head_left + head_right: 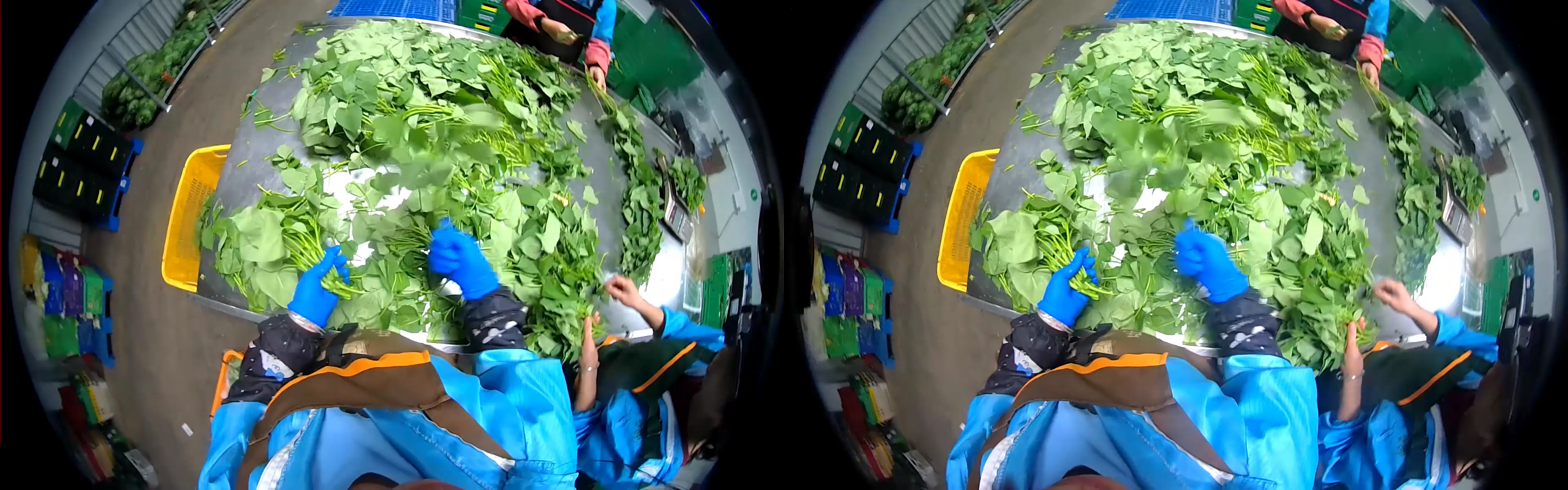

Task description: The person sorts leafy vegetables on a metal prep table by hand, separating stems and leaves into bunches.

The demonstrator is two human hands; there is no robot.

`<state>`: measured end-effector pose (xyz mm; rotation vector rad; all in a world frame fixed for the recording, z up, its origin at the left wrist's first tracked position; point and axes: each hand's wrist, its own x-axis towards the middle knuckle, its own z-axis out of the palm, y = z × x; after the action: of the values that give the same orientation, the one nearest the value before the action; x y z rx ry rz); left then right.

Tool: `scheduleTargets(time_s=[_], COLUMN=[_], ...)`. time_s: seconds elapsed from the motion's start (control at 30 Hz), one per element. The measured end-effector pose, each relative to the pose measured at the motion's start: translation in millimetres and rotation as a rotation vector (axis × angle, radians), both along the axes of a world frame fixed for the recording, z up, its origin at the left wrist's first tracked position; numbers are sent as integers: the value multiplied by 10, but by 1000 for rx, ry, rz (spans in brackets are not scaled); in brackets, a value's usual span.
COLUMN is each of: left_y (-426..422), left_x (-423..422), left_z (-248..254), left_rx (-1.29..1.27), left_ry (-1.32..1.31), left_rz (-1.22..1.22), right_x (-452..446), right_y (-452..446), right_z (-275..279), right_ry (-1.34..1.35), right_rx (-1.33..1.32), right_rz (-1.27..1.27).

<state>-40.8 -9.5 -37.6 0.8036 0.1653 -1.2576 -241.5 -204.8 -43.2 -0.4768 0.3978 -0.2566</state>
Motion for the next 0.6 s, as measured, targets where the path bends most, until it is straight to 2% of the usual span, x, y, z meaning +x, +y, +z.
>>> scheduleTargets(time_s=[0.03, 0.07, 0.13, 0.17, 0.33, 0.37, 0.47, 0.5, 0.6], left_y=[-16, -53, -66, -33, -74, -97, -71, -25, -29], left_x=[23, 36, -5, 14, 3, -9, 33, 71, 89], left_z=[-104, -91, -22, -101, -46, -78, -225, -388, -493], left_rx=[39, 28, 59, -32, 16, 4, -92, -92, -175], left_ry=[-34, -22, -53, -26, -106, -28, 111, 100, 107], left_rz=[-17, -55, -21, -17, -36, -55, -196, -223, -250], right_x=[129, 199, 354, 396, 579, 603, 573, 606, 674], right_y=[180, 271, 426, 527, 807, 847, 995, 999, 1080], right_z=[-57, -142, -211, -230, -149, -118, 207, 36, -53], right_ry=[-2, -142, -335, -287, -227, -285, -92, -274, -63], right_rx=[221, 348, 337, 350, 317, 287, 396, 291, 267], right_rz=[54, 90, 104, 127, 159, 151, 34, 105, 162])
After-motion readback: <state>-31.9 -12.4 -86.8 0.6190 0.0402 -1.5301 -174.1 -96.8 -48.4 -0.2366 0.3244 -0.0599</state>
